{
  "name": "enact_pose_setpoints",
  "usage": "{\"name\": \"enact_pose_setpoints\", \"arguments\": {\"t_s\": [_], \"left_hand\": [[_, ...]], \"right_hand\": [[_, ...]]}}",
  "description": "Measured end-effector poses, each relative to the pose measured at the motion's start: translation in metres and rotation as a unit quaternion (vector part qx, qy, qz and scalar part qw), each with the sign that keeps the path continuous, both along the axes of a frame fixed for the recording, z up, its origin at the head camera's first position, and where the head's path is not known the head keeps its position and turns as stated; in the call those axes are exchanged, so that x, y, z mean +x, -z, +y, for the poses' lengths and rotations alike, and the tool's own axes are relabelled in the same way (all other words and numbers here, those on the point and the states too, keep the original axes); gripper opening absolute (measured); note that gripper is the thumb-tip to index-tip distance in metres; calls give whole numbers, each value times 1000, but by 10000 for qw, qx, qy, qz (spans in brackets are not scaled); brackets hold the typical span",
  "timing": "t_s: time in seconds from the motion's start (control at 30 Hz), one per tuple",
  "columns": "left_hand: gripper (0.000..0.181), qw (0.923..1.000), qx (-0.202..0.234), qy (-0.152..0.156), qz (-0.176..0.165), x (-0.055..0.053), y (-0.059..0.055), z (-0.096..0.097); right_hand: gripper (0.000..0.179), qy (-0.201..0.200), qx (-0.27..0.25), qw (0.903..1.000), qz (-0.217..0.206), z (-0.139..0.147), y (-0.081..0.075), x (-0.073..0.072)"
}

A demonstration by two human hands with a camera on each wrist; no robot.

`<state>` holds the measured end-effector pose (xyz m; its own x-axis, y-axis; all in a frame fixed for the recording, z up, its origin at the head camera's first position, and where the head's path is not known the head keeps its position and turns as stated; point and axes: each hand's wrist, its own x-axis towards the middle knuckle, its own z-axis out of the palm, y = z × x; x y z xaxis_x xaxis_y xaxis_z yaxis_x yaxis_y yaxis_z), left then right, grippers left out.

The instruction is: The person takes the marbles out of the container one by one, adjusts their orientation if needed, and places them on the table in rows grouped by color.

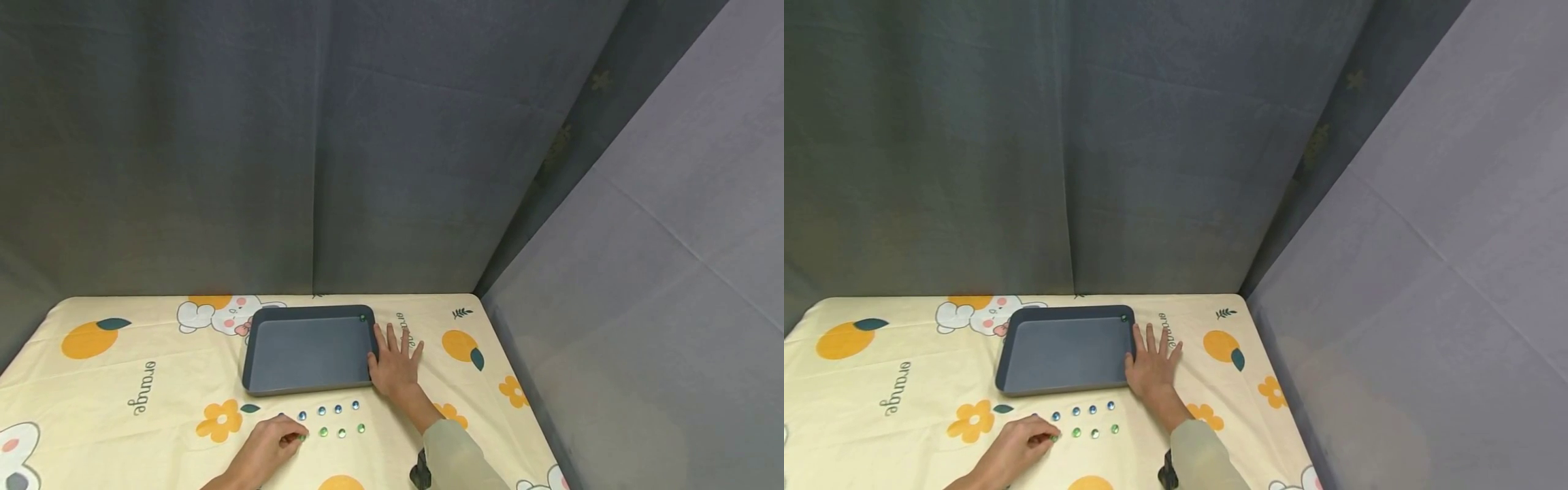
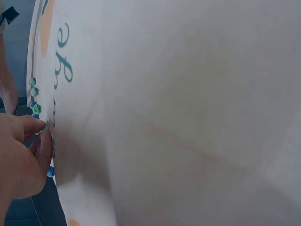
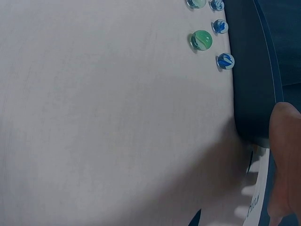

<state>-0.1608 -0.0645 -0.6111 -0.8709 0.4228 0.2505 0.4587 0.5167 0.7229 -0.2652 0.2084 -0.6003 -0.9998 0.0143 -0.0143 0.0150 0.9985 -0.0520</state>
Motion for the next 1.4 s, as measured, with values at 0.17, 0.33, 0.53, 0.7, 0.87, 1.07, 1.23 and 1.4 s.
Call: {"name": "enact_pose_setpoints", "arguments": {"t_s": [0.17,0.33,0.53,0.7,0.87,1.07,1.23,1.4], "left_hand": [[21,10000,41,9,-6,0,0,0],[21,10000,61,10,1,1,-1,-1],[20,10000,52,-67,-25,2,-1,-1],[19,9995,93,-73,-300,1,-9,1],[19,9989,246,-86,-392,-7,-25,6],[19,9987,359,-320,-191,-32,-38,16],[22,9978,539,-392,41,-58,-44,27],[22,9983,480,-333,42,-86,-49,41]], "right_hand": [[64,1,17,10000,-26,0,1,0],[64,-3,13,10000,-6,-1,0,0],[64,-12,-24,10000,-29,-1,-1,1],[63,-45,53,10000,-27,-2,-1,1],[64,-57,125,9999,-56,-1,-2,1],[64,-20,44,10000,-23,1,2,0],[63,-66,-20,10000,70,2,4,-1],[63,-21,-8,10000,9,1,2,-1]]}}
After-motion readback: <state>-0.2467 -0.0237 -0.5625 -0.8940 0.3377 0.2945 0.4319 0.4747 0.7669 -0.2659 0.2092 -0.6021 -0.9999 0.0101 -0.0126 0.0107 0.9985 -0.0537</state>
